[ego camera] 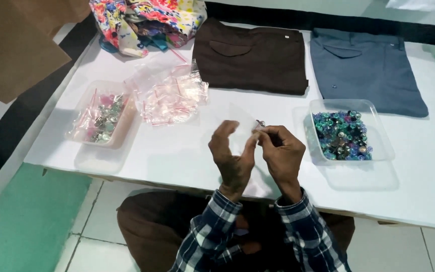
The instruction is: The person sits at a table and packs small colorful buttons into clear plastic bags. They pick buttons from a container, place them into a bag, and seal it before repeating the process with another bag.
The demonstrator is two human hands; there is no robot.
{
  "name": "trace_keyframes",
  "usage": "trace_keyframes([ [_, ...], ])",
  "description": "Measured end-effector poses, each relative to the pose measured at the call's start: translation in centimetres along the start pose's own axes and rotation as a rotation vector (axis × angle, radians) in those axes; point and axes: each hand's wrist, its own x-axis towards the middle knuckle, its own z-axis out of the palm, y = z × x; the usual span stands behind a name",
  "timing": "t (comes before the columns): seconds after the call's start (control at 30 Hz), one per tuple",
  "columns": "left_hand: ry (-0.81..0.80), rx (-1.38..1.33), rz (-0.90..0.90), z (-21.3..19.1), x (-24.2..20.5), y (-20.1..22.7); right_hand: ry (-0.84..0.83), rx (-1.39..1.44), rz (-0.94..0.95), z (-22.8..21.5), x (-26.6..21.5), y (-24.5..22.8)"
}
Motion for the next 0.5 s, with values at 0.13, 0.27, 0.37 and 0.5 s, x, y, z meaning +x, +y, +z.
trace_keyframes([
  [0.13,-0.111,-0.111,-0.105,0.1,0.9,1.5,-0.005,-0.056,-0.173,0.0,-0.3,0.3],
  [0.27,-0.201,-0.303,-0.182,-0.5,2.5,1.1,-0.169,0.019,-0.128,-0.6,0.3,-1.1],
  [0.37,-0.26,-0.291,-0.156,-1.4,3.3,0.9,-0.235,0.106,-0.03,-0.7,0.7,-1.1],
  [0.5,-0.35,-0.244,-0.124,-2.4,3.6,1.0,-0.227,0.164,0.019,-0.9,0.9,-0.3],
])
